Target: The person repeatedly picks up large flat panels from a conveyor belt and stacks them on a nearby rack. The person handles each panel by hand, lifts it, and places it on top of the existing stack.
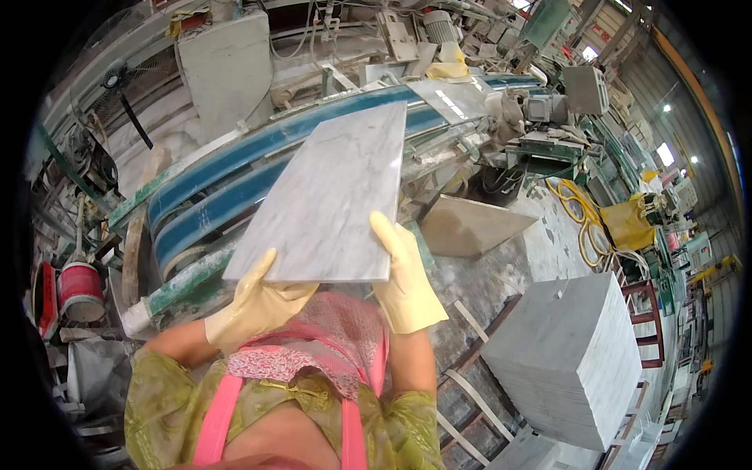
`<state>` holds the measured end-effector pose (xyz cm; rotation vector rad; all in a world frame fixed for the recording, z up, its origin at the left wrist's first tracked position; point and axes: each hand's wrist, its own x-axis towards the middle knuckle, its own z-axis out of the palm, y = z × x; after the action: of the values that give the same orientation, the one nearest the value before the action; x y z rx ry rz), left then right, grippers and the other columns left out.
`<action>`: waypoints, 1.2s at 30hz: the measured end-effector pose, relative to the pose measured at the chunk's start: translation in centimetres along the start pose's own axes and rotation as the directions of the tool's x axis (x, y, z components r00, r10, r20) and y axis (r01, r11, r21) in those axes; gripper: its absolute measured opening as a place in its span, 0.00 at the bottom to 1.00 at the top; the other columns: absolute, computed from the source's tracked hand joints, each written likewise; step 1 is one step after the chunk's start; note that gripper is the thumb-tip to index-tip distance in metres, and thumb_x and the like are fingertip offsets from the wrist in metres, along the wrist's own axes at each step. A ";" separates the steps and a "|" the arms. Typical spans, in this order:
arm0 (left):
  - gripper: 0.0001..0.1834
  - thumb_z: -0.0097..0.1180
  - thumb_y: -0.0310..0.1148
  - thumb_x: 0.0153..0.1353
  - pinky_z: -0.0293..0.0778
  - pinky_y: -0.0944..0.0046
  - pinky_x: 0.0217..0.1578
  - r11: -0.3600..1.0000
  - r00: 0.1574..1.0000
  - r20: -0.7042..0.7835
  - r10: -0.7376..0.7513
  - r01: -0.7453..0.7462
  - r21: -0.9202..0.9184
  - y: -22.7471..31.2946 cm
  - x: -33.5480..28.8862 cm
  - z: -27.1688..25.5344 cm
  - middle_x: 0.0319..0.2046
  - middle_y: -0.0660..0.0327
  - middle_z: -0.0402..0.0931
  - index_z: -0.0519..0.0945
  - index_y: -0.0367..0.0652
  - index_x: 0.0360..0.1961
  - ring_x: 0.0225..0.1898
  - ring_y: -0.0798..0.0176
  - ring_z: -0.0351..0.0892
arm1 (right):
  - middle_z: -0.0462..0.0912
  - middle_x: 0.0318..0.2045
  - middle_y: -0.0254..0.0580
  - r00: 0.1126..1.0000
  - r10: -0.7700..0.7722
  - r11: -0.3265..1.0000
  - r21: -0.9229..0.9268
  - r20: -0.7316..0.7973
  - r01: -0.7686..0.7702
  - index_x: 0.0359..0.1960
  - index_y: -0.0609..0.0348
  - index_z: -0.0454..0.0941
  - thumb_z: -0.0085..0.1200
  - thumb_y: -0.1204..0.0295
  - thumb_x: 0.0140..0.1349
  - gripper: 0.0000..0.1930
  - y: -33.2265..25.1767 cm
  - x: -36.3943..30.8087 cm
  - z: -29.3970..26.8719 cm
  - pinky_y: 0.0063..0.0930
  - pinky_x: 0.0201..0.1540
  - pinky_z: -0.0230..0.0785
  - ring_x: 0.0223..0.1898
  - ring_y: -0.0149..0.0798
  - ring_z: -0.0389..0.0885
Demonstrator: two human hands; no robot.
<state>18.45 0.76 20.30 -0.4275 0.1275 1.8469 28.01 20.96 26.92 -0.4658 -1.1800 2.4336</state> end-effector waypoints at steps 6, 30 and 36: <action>0.38 0.54 0.48 0.67 0.58 0.45 0.68 0.880 0.998 0.029 -0.057 0.037 0.474 -1.0 1.0 0.6 0.64 0.40 0.61 0.56 0.36 0.68 0.65 0.39 0.63 | 0.81 0.47 0.48 0.998 -0.061 0.995 0.081 -0.025 0.063 0.53 0.73 0.74 0.55 0.65 0.63 0.23 2.3 0.7 -8.1 0.33 0.50 0.73 0.47 0.39 0.81; 0.15 0.44 0.32 0.71 0.67 0.63 0.58 0.710 0.938 0.127 0.323 -0.329 0.623 1.0 -0.7 -1.6 0.50 0.57 0.76 0.74 0.39 0.54 0.54 0.61 0.73 | 0.81 0.48 0.51 0.999 0.037 0.993 0.111 0.016 -0.039 0.56 0.74 0.71 0.55 0.68 0.60 0.25 4.4 -1.1 -8.7 0.34 0.50 0.76 0.45 0.43 0.83; 0.16 0.43 0.30 0.71 0.65 0.63 0.60 0.635 0.933 0.116 0.341 -0.319 0.704 0.5 -3.9 -2.3 0.53 0.56 0.74 0.73 0.41 0.57 0.58 0.58 0.70 | 0.80 0.47 0.48 0.986 0.139 0.975 0.159 0.097 -0.153 0.56 0.72 0.71 0.55 0.70 0.61 0.24 6.5 -0.6 -9.7 0.33 0.48 0.76 0.45 0.40 0.82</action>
<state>19.50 -3.59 19.46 0.1434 0.9792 1.9701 31.60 23.47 16.07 -0.4152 -0.9953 2.6761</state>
